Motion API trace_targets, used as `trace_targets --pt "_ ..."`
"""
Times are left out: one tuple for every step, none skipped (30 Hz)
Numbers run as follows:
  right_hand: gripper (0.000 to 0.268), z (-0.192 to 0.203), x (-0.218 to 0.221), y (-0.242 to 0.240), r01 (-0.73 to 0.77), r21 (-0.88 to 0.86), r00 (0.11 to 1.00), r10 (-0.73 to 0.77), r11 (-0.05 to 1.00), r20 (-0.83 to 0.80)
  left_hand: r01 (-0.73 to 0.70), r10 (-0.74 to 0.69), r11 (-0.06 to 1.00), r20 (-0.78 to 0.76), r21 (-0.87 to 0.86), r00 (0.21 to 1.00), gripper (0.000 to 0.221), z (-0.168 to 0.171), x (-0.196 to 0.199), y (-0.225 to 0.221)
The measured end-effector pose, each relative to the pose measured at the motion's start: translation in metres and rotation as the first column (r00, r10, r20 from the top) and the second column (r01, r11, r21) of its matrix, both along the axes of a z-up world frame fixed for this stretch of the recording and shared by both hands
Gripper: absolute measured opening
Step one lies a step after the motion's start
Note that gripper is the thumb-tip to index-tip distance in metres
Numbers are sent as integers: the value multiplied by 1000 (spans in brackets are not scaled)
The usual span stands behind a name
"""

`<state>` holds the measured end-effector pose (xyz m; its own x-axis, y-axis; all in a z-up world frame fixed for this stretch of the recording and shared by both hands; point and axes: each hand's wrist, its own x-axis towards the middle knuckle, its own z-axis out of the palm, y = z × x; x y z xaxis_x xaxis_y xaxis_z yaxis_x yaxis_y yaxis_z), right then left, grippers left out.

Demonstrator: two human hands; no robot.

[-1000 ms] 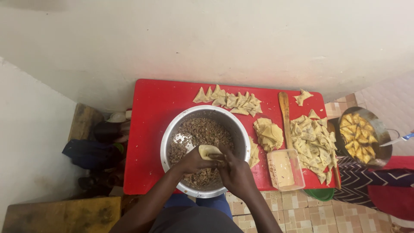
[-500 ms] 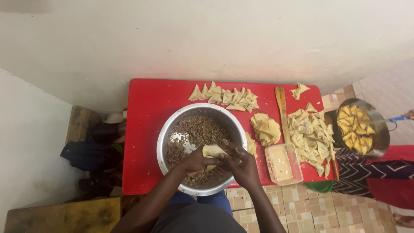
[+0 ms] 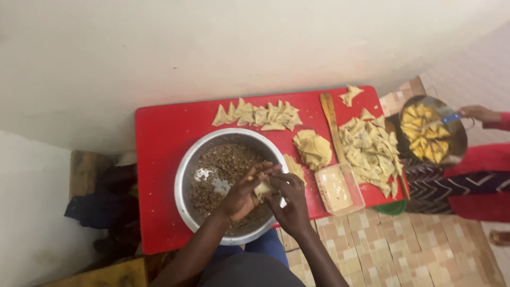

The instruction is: Filling and folding pastry wrappers with a meat mixture to create samosas on a preparation table

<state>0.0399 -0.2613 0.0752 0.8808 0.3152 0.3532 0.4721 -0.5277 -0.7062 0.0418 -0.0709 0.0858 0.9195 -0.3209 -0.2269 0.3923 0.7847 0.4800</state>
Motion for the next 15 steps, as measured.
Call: trace_targets --pt "43 -1 -3 -4 15 -3 1000 -15 1000 -6 15 -15 1000 -6 -3 1000 54 -21 -3 -3" --pt "45 -1 -1 -9 41 46 999 -40 998 -12 14 -19 990 31 140 999 50 -41 0 -6" --pt "46 -2 1 -13 66 94 998 -65 993 -17 7 -27 960 70 279 997 46 -61 3 -10" --pt "46 1 3 -18 86 87 996 -85 992 -17 26 -47 962 71 273 996 46 -68 4 -10" --pt "47 3 6 -23 110 143 993 -101 984 -63 20 -13 955 -25 295 1000 44 -75 6 -12" --pt "47 6 6 -30 140 194 986 -119 971 -114 23 18 948 -126 317 992 42 -82 5 -15" --pt "47 -12 5 -52 164 184 982 -144 969 -118 48 -7 950 -131 308 991 42 -87 3 -18" --pt "41 -32 7 -73 248 119 952 -219 961 -214 22 29 940 -144 339 989 43 -94 4 -18" --pt "34 -51 8 -93 324 48 906 -295 945 -303 -3 65 929 -156 371 986 45 -100 6 -18" --pt "34 -52 12 -110 338 44 900 -309 940 -306 13 50 930 -161 368 986 45 -96 8 -19" --pt "29 -52 17 -127 324 -144 894 -352 935 -278 12 59 930 -182 368 982 46 -92 10 -19" --pt "26 -54 20 -142 295 -325 890 -382 899 -248 6 76 928 -205 372 976 47 -88 11 -17" --pt "26 -86 21 -174 300 -327 885 -389 896 -255 17 68 928 -212 372 975 47 -92 9 -21" --pt "40 -118 27 -205 126 -688 811 -474 714 -342 -18 108 932 -228 362 968 48 -97 11 -24" --pt "58 -150 32 -236 -122 -900 723 -583 419 -370 -54 147 935 -244 352 959 50 -101 12 -27"
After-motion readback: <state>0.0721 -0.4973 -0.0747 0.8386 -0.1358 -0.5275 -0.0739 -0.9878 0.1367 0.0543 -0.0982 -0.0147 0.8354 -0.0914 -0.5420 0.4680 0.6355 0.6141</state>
